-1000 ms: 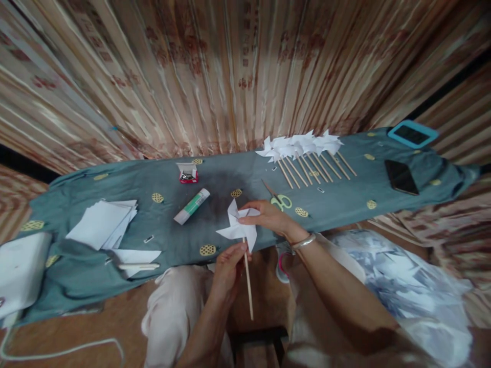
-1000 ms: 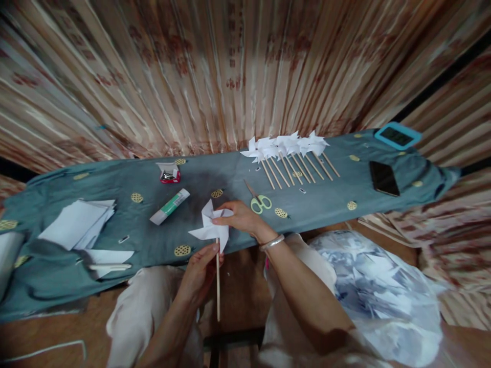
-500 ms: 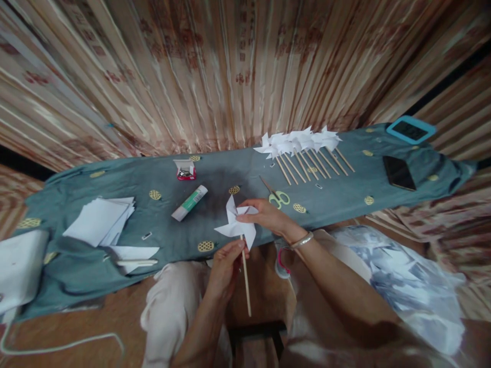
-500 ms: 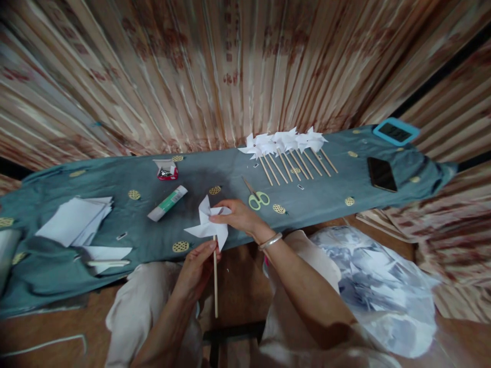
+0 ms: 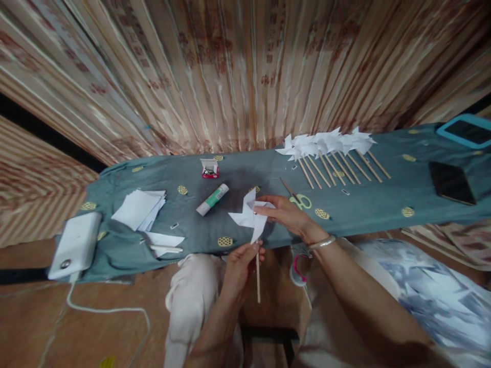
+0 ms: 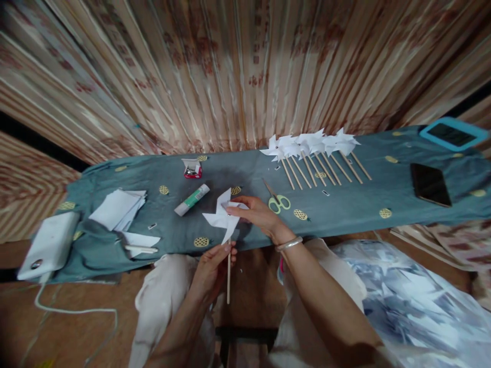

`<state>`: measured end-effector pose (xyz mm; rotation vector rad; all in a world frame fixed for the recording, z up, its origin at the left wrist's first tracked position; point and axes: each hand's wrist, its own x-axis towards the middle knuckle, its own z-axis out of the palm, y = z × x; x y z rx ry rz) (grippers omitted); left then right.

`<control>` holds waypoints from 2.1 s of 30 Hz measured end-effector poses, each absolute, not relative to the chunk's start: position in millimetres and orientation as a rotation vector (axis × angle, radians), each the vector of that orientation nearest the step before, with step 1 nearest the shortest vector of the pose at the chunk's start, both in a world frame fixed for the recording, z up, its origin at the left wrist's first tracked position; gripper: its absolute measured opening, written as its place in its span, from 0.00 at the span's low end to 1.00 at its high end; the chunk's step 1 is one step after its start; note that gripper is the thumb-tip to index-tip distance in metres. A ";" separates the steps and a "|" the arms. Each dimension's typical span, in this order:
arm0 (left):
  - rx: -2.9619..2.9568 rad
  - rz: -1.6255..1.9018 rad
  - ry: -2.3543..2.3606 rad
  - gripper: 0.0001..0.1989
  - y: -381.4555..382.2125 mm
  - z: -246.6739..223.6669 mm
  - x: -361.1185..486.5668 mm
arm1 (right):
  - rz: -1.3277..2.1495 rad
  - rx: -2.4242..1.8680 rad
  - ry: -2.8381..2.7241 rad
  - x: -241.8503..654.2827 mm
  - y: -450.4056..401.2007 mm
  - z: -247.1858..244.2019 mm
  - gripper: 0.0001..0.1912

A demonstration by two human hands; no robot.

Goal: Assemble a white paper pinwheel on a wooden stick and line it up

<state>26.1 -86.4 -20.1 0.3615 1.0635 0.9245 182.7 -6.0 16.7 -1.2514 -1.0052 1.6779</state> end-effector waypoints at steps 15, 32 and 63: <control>0.515 1.040 1.036 0.22 -20.9 14.2 47.4 | 1.514 -0.891 -0.641 202.9 20.3 26.4 0.20; 0.603 1.056 1.050 0.18 12.3 -11.1 46.2 | 1.466 -0.973 -0.624 199.6 38.3 16.2 0.21; 0.610 1.064 1.061 0.17 19.2 -14.0 50.4 | 1.312 -1.083 -0.587 203.5 40.4 10.4 0.18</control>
